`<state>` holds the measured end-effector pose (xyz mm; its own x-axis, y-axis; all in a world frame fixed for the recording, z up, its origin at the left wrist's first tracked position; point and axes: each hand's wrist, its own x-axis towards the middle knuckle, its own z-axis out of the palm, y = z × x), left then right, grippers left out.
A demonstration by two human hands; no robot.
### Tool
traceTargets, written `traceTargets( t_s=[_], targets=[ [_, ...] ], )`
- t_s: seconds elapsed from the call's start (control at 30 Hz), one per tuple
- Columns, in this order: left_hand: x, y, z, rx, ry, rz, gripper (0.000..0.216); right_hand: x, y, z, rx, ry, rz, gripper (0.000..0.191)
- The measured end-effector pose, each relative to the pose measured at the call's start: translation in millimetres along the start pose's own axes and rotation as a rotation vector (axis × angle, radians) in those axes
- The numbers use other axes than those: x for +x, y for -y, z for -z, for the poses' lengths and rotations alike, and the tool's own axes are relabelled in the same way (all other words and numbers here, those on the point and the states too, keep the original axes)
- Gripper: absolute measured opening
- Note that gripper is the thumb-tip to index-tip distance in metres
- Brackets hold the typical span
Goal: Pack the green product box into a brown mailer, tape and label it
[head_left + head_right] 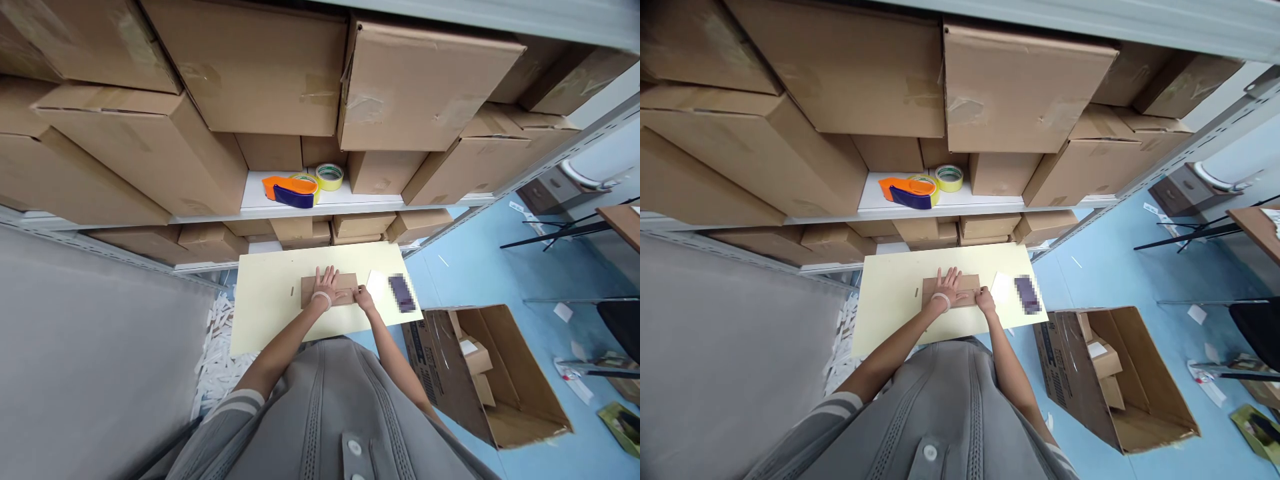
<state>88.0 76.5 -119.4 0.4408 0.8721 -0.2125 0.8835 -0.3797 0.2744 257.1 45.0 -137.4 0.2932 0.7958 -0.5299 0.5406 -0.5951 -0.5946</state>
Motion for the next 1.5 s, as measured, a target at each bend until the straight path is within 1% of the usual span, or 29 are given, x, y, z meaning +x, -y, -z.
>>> traceTargets(
  t_s=[0.13,0.27,0.47,0.63,0.7,1.0,1.17,1.27,1.4,1.47,1.5],
  targets=[
    [1.3,-0.9,-2.9,0.013,0.000,0.022,0.074,-2.1,-0.3,-1.5,0.030,-0.008,0.016,0.019],
    [1.6,-0.6,-7.8,0.012,-0.003,0.034,0.076,-8.6,-4.4,-1.3,0.099,0.002,0.062,0.022],
    [5.8,2.4,-8.1,0.016,0.073,0.049,0.078,-14.1,-9.0,2.4,0.184,0.015,0.074,0.033],
    [12.4,3.5,-4.3,0.004,0.153,0.085,0.078,-12.0,-6.7,1.9,0.193,-0.005,0.066,0.041],
    [13.4,2.9,-4.6,-0.011,0.160,0.087,0.079,-11.6,-5.8,0.9,0.185,-0.009,0.059,0.042],
    [7.8,3.7,-8.8,-0.008,0.047,0.057,0.076,-11.2,-1.4,1.4,0.118,0.023,0.006,0.039],
    [2.1,-1.5,-8.2,-0.008,-0.089,0.029,0.074,-13.7,3.7,6.3,0.077,0.047,-0.009,0.043],
    [-13.3,-11.6,-13.2,0.021,-0.153,-0.003,0.075,-18.4,7.4,9.1,0.042,0.068,-0.007,0.047],
    [-41.0,-22.0,-21.4,0.029,-0.153,-0.023,0.075,-24.5,14.5,16.1,-0.036,0.074,0.000,0.044],
    [-51.6,-22.9,-23.1,0.025,-0.145,-0.029,0.074,-27.2,26.4,24.9,-0.087,0.036,0.011,0.043],
    [-55.4,-22.6,-23.3,0.028,-0.139,-0.042,0.075,-28.9,36.9,30.9,-0.122,-0.024,0.052,0.045]
  ],
)
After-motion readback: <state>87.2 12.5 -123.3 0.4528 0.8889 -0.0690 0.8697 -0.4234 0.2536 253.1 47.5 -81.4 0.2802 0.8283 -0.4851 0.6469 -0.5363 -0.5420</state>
